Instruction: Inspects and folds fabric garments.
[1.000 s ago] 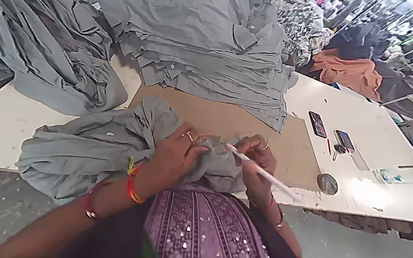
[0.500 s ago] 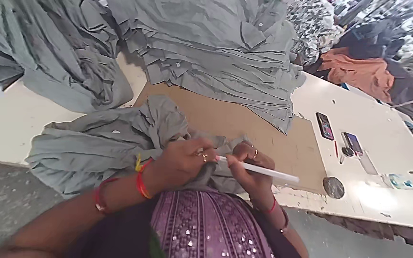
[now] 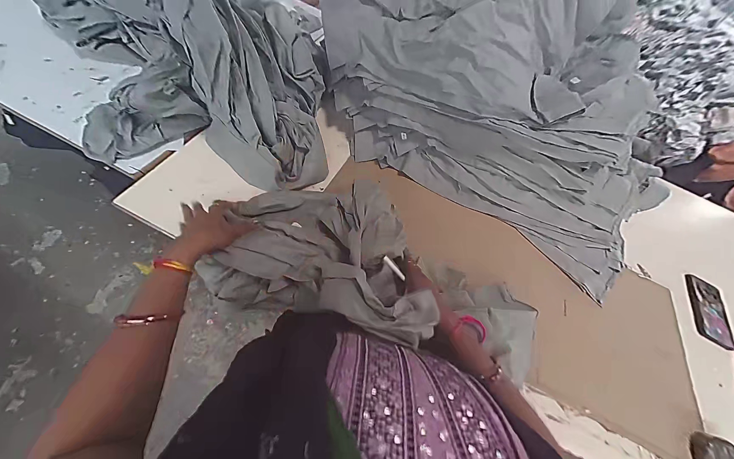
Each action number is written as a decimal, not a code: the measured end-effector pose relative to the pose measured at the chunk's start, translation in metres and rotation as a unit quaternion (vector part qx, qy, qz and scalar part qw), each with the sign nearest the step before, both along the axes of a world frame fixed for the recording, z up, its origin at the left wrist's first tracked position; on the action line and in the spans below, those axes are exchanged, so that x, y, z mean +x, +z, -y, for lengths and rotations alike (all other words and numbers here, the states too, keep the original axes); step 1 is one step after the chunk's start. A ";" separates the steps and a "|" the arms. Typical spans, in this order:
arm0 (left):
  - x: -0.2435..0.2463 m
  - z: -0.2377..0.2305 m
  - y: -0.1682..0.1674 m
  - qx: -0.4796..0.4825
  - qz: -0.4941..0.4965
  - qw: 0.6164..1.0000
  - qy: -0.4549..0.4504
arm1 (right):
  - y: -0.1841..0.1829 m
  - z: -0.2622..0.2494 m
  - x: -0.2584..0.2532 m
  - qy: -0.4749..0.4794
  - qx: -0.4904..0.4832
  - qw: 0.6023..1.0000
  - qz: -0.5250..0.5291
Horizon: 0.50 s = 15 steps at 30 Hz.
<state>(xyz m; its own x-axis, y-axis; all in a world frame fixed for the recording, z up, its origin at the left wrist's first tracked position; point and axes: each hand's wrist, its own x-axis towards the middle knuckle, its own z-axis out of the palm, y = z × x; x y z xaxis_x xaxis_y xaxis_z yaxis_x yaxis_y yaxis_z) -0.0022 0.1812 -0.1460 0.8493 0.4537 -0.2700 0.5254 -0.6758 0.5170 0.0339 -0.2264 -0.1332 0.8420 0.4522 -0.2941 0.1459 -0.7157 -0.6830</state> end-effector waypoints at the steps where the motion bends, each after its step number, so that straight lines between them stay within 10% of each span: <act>1: -0.001 -0.001 -0.008 -0.024 -0.005 1.000 0.002 | 0.003 -0.010 0.003 0.013 -0.043 0.998 -0.032; 7: 0.033 0.031 0.044 -0.040 0.337 0.938 -0.067 | 0.070 0.019 0.064 -0.078 -0.072 0.978 0.181; 12: 0.055 0.084 0.134 0.158 0.758 0.598 -0.206 | 0.135 0.095 0.076 -0.260 0.038 0.743 0.616; 15: 0.075 0.100 0.126 0.126 0.688 0.639 -0.320 | 0.143 0.093 0.016 -0.405 0.040 0.812 0.418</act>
